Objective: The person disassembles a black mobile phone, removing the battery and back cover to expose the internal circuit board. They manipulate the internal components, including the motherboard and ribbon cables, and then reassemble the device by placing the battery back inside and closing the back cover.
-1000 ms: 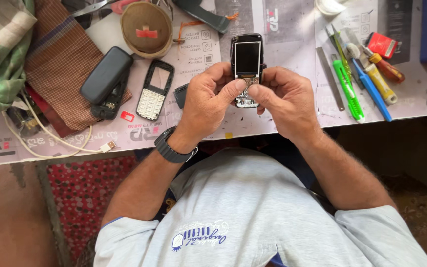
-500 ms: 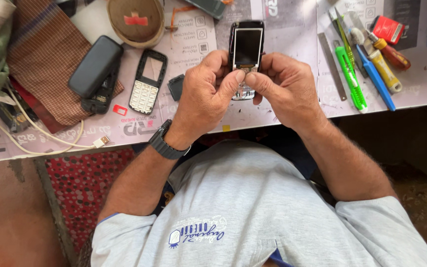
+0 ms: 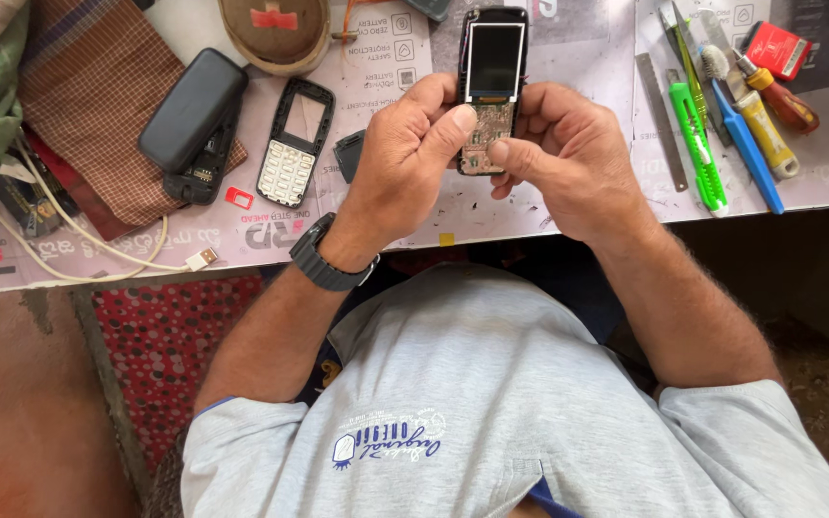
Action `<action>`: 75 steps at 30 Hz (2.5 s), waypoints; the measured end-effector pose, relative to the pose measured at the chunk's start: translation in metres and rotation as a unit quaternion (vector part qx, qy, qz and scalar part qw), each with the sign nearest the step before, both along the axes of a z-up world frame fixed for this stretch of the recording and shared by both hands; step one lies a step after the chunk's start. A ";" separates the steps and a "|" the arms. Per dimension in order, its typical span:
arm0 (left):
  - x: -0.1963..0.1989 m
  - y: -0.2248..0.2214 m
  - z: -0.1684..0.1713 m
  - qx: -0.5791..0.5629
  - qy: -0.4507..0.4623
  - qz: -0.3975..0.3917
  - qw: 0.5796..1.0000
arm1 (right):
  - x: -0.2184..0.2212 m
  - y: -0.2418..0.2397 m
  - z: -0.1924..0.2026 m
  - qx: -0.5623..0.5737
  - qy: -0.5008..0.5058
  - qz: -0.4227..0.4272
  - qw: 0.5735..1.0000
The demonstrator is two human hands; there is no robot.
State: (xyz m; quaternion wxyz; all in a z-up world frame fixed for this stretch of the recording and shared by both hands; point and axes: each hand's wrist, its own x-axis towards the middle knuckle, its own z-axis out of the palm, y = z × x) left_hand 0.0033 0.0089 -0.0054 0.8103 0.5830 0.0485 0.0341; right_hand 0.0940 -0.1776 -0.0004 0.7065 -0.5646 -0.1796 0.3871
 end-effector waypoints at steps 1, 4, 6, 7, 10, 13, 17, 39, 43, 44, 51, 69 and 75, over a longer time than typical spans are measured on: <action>-0.001 0.001 0.001 0.010 0.009 -0.001 1.000 | 0.000 0.000 0.001 0.001 0.006 -0.003 1.000; -0.003 0.003 -0.001 0.024 0.005 -0.004 1.000 | 0.001 0.003 -0.001 0.023 0.028 0.001 0.999; -0.003 0.000 -0.006 0.017 -0.035 -0.007 0.999 | 0.000 0.004 -0.002 0.008 0.006 -0.007 1.000; -0.004 -0.001 -0.008 0.028 -0.029 -0.002 0.999 | -0.001 0.004 -0.003 0.000 -0.005 -0.011 1.000; -0.001 0.000 -0.013 0.030 -0.012 0.007 0.999 | 0.000 0.008 -0.007 -0.005 -0.020 -0.010 1.000; 0.002 0.004 -0.011 -0.032 0.011 -0.007 0.999 | 0.002 0.007 -0.003 0.011 0.002 -0.010 1.000; 0.005 0.008 -0.006 -0.084 0.023 -0.047 0.995 | 0.003 0.006 0.003 -0.005 0.002 -0.019 1.000; -0.007 0.001 0.006 0.137 0.037 0.014 0.990 | 0.001 0.004 -0.003 0.008 0.020 -0.027 0.999; -0.007 0.007 0.004 -0.001 0.063 -0.015 0.998 | 0.003 0.004 -0.004 0.024 0.038 -0.028 0.999; -0.007 0.008 0.003 -0.002 0.060 -0.016 0.998 | 0.004 0.004 -0.004 0.024 0.042 -0.030 0.998; -0.004 0.004 0.003 0.045 0.054 -0.004 0.998 | 0.004 0.004 -0.004 0.026 0.035 -0.029 0.999; 0.003 0.002 0.008 0.107 -0.012 0.006 0.994 | -0.001 0.003 -0.003 0.033 0.029 -0.034 0.998; 0.009 -0.005 -0.006 -0.049 0.043 0.003 0.998 | -0.007 0.004 0.000 -0.092 -0.037 -0.054 0.994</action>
